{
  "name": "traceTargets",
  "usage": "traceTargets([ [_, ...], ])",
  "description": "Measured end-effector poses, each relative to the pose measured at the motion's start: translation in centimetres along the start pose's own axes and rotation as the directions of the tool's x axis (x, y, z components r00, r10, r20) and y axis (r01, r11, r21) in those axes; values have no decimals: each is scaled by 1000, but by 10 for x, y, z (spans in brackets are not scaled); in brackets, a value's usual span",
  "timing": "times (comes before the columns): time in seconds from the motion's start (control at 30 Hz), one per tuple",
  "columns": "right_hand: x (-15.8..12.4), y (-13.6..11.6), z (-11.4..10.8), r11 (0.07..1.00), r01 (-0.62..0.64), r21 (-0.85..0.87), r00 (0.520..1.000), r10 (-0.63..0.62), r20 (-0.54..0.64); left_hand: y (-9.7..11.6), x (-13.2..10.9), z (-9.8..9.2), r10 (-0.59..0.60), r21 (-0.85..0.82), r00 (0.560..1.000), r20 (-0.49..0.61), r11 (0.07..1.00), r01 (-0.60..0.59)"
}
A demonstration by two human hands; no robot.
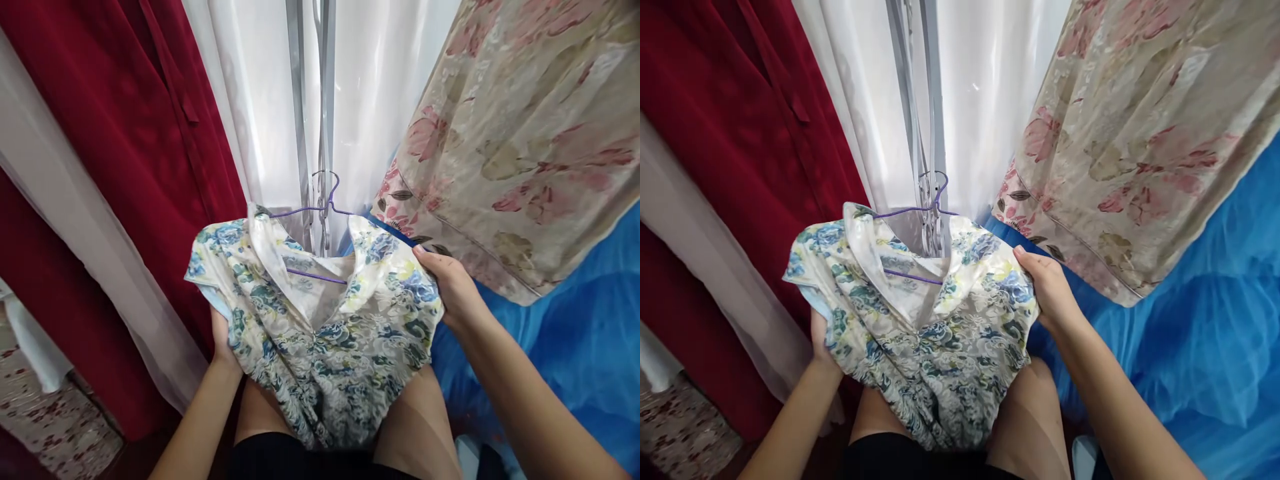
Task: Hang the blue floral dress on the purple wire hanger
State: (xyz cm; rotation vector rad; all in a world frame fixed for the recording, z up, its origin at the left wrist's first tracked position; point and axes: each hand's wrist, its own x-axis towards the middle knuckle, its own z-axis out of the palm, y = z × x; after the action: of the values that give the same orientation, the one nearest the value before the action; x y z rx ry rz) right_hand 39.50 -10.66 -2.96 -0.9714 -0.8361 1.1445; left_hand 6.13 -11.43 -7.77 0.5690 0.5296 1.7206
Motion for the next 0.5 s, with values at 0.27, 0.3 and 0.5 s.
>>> traceTargets([
  [0.27, -1, 8, -4, 997, 34, -66, 997, -29, 69, -29, -51, -64, -19, 522, 987, -162, 847, 102],
  [0.3, 2, 5, -4, 997, 42, -60, 997, -38, 64, -31, -54, -65, -19, 564, 989, -146, 820, 99],
  [0.5, 11, -38, -10, 985, 80, -153, 996, -73, 52, -42, -66, -57, -52, 682, 995, -79, 726, 92],
])
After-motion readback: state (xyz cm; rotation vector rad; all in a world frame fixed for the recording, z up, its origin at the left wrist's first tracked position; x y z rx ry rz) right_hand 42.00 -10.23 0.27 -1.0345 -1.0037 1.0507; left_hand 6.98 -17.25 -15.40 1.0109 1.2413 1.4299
